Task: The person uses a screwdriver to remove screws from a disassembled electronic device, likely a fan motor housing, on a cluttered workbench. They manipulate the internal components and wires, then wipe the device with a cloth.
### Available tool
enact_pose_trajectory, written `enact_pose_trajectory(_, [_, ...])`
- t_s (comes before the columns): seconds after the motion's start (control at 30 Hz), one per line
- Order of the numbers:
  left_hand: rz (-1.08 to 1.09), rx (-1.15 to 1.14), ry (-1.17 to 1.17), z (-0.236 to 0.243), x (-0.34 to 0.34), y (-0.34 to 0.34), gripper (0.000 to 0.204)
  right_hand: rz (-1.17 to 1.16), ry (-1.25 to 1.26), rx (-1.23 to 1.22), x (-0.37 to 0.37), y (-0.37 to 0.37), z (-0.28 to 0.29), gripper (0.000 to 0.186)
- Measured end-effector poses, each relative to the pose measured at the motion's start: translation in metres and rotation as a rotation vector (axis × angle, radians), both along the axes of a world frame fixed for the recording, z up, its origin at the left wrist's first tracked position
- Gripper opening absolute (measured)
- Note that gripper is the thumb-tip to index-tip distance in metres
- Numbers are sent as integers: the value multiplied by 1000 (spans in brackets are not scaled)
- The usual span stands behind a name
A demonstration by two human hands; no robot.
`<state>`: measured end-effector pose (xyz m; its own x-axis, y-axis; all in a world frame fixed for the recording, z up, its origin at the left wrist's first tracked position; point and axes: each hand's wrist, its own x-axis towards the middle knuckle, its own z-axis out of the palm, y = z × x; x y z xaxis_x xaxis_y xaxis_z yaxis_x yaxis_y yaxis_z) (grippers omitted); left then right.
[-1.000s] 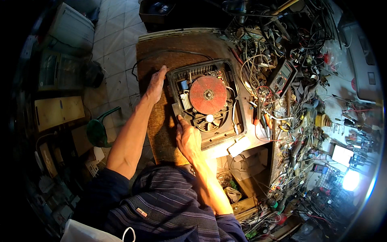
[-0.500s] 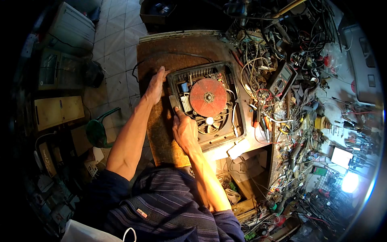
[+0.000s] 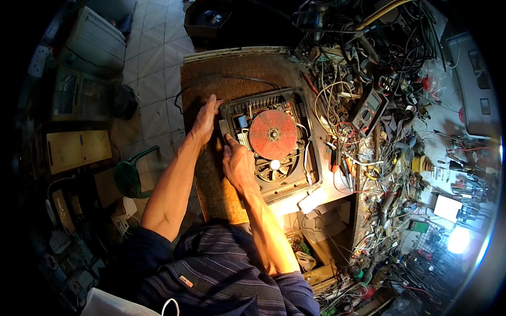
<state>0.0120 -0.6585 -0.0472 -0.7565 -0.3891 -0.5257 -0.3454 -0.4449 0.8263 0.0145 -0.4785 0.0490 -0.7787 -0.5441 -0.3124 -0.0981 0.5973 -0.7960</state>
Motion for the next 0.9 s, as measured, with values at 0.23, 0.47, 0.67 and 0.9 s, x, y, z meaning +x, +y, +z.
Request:
enact_pose_trajectory(0.23, [26,-4,50,0,1,0,91,22,-20,49,-11,-13,9,39])
enact_pose_trajectory(0.47, [-38,-248,152,-50,14,-11,91,-41,41,-110,-19,-25,-1,35])
enact_pose_trajectory(0.67, [21,-76,-70,8,-1,2,88,-266,-126,-280,-25,-5,-20,38])
enact_pose_trajectory(0.9, [96,-68,-16,-8,5,3,70,-146,-173,53,-1,73,44,40])
